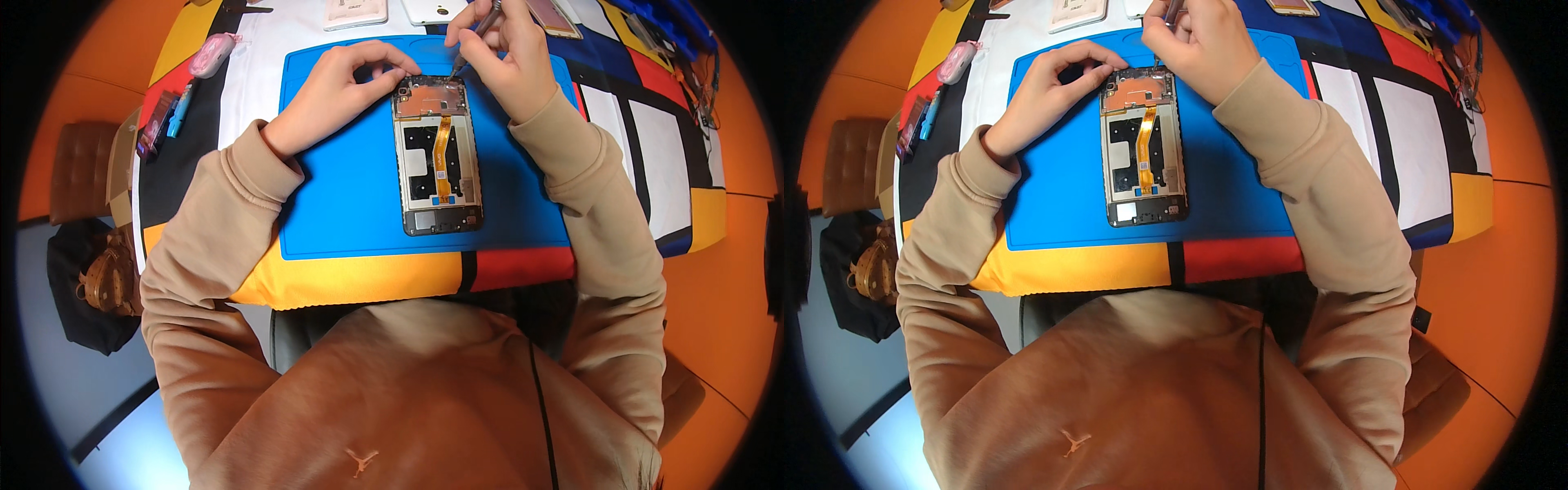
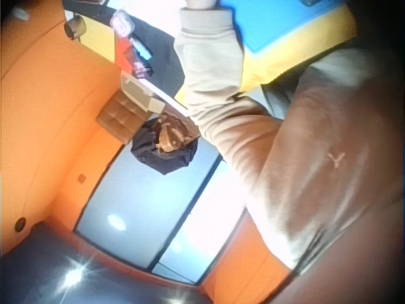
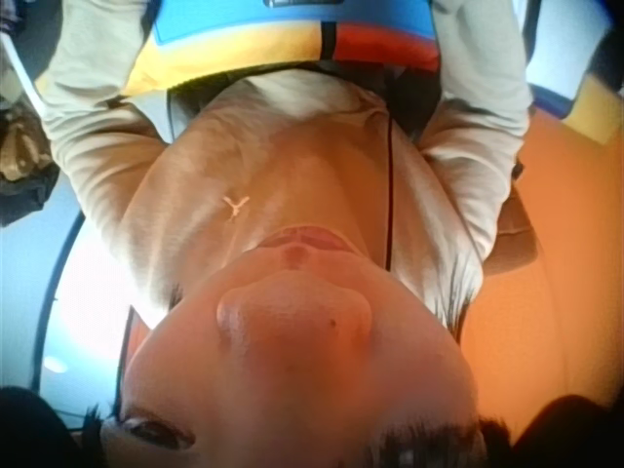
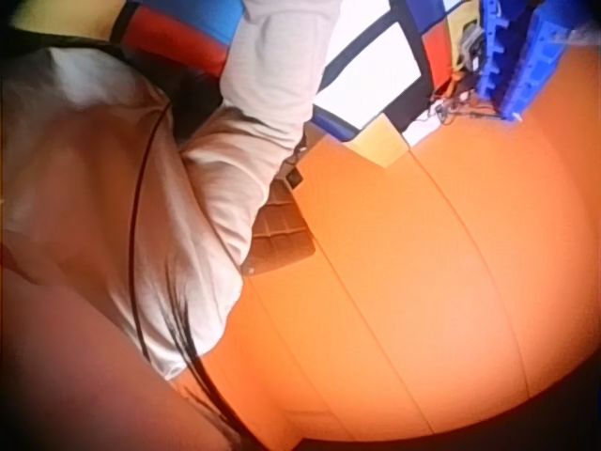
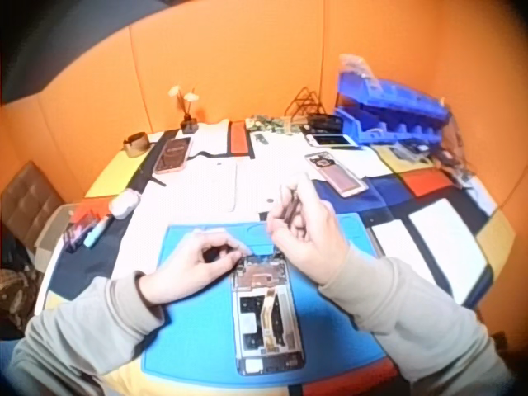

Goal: The person uses a screwdriver to remove screws from the internal frame of a disassembled smartphone. They carefully unscrew multiple fasteners around the camera module and motherboard area, placing the screws aside on the work surface.

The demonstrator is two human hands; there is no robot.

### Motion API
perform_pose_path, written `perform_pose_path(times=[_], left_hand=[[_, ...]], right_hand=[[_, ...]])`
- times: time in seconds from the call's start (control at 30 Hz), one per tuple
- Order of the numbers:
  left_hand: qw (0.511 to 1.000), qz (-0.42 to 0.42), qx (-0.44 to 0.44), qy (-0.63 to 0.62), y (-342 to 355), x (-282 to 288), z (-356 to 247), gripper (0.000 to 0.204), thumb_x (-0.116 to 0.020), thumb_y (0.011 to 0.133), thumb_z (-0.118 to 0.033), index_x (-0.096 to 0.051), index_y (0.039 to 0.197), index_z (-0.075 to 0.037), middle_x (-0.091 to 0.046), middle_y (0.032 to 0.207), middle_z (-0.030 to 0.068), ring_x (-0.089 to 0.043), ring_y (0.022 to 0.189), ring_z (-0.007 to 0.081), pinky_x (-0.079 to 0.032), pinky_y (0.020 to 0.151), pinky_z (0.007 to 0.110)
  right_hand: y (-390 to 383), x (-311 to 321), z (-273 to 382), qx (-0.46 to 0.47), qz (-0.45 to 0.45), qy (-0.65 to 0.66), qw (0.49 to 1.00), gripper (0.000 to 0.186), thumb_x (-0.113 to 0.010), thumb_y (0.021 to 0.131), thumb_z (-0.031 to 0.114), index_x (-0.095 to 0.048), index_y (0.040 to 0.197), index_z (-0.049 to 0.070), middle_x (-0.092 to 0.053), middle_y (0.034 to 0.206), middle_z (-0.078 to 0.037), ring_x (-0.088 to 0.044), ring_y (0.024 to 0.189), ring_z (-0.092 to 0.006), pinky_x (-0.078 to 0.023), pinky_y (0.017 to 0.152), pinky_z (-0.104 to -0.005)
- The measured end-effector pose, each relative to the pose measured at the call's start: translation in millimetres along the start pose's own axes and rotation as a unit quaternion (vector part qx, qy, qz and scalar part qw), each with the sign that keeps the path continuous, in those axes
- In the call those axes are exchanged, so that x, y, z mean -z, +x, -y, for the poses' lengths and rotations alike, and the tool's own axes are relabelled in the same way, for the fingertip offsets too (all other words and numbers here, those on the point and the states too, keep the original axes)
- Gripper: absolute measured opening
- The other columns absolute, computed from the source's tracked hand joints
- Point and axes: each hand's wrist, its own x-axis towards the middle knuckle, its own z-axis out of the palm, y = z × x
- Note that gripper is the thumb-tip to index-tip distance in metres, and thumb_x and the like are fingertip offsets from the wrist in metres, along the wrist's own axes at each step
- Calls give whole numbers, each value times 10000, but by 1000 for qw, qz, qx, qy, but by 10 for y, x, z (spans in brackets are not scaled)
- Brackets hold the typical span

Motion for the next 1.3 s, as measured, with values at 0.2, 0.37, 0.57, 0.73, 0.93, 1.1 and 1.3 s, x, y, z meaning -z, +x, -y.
perform_pose_path(times=[0.2, 0.37, 0.57, 0.73, 0.93, 1.1, 1.3], left_hand=[[1000, -6, -7, -9, 4, -6, -8, 197, -629, 1002, -173, -741, 1101, -45, -718, 977, 39, -614, 869, 110, -501, 813, 247], [1000, 11, 2, -11, -6, 25, -14, 191, -611, 1018, -155, -726, 1124, -44, -714, 994, 30, -629, 900, 96, -507, 838, 241], [1000, 17, 15, -4, 0, 27, -9, 186, -616, 1015, -149, -724, 1125, -46, -715, 996, 30, -625, 894, 88, -507, 825, 242], [1000, 11, 6, -16, -2, 21, -6, 185, -617, 1013, -150, -726, 1117, -42, -715, 992, 33, -628, 890, 97, -506, 826, 242], [1000, 7, -5, -4, 3, 27, -21, 195, -615, 1016, -169, -731, 1109, -44, -717, 990, 40, -631, 893, 106, -503, 823, 243], [1000, 1, 11, 3, 5, 30, -78, 187, -662, 979, -176, -750, 1092, -56, -702, 965, 23, -584, 841, 99, -485, 785, 239], [1000, -13, 0, 24, -9, 19, -132, 198, -762, 873, -142, -755, 1050, -53, -670, 951, 8, -514, 802, 103, -467, 768, 246]], right_hand=[[57, 44, -145, -25, -78, 157, 984, 237, -568, 904, -23, -457, 1097, 59, -622, 776, -49, -515, 522, -78, -392, 443, -203], [161, 268, -367, -33, -166, 123, 978, 174, -513, 936, -17, -401, 995, 102, -600, 727, -58, -494, 501, -84, -381, 422, -216], [192, 232, -544, 35, -227, -5, 973, 147, -522, 947, -27, -440, 984, 89, -576, 707, -32, -542, 553, -88, -430, 499, -228], [162, 234, -538, 33, -218, -58, 974, 122, -531, 955, -24, -458, 972, 73, -571, 704, -32, -561, 581, -80, -434, 518, -228], [158, 201, -466, 51, -216, 59, 973, 175, -533, 954, -31, -429, 1034, 84, -585, 725, -50, -565, 567, -91, -455, 500, -229], [36, 196, -348, -81, -112, 247, 959, 215, -511, 974, -32, -377, 1086, 94, -612, 773, -80, -591, 599, -103, -510, 535, -215], [-62, 3, -321, -10, 10, 246, 969, 254, -531, 990, -39, -346, 1130, 65, -667, 1007, -181, -653, 661, -163, -564, 610, -257]])
